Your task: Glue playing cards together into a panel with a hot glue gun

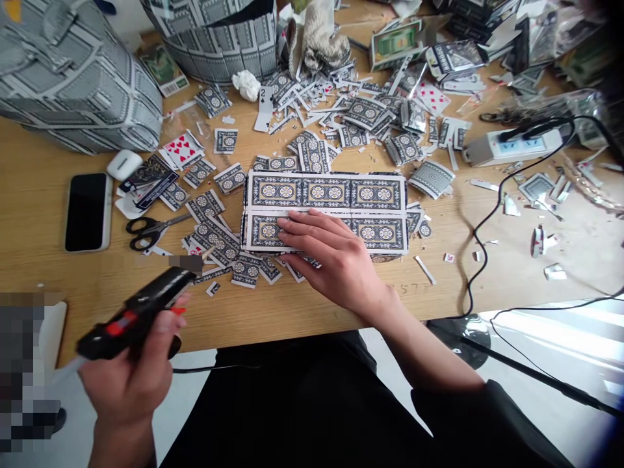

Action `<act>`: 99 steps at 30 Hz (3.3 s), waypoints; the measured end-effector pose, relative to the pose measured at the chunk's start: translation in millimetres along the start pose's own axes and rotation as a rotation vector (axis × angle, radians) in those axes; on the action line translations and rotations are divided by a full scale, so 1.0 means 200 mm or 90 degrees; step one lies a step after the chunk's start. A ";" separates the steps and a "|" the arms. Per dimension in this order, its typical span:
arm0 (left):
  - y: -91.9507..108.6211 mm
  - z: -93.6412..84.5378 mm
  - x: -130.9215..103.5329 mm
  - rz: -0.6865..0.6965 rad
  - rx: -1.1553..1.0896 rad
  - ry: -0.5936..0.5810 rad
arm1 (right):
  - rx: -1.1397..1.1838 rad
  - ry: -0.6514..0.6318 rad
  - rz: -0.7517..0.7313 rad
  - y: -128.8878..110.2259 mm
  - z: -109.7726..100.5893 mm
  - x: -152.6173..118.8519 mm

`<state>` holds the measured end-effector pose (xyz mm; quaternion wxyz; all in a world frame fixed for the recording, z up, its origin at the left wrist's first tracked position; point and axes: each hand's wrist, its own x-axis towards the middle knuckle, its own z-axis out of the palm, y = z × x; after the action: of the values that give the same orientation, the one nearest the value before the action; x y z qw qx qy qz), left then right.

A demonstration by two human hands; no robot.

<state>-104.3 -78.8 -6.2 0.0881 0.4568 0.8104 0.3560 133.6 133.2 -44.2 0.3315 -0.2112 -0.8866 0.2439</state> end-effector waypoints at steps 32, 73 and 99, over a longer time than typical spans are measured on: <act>-0.18 -0.19 0.20 -0.030 0.466 -0.163 | -0.094 0.010 -0.021 -0.07 0.01 -0.01; 0.13 0.40 0.35 0.625 0.066 0.001 | -0.131 0.071 -0.088 -0.03 0.08 -0.03; 0.10 0.43 0.28 0.565 0.075 0.007 | -0.127 0.088 -0.065 -0.05 0.10 -0.03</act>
<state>-81.9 16.2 -46.2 -0.1035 0.7624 0.5555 0.3153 122.6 116.3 -54.0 0.3812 -0.2145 -0.8910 0.1220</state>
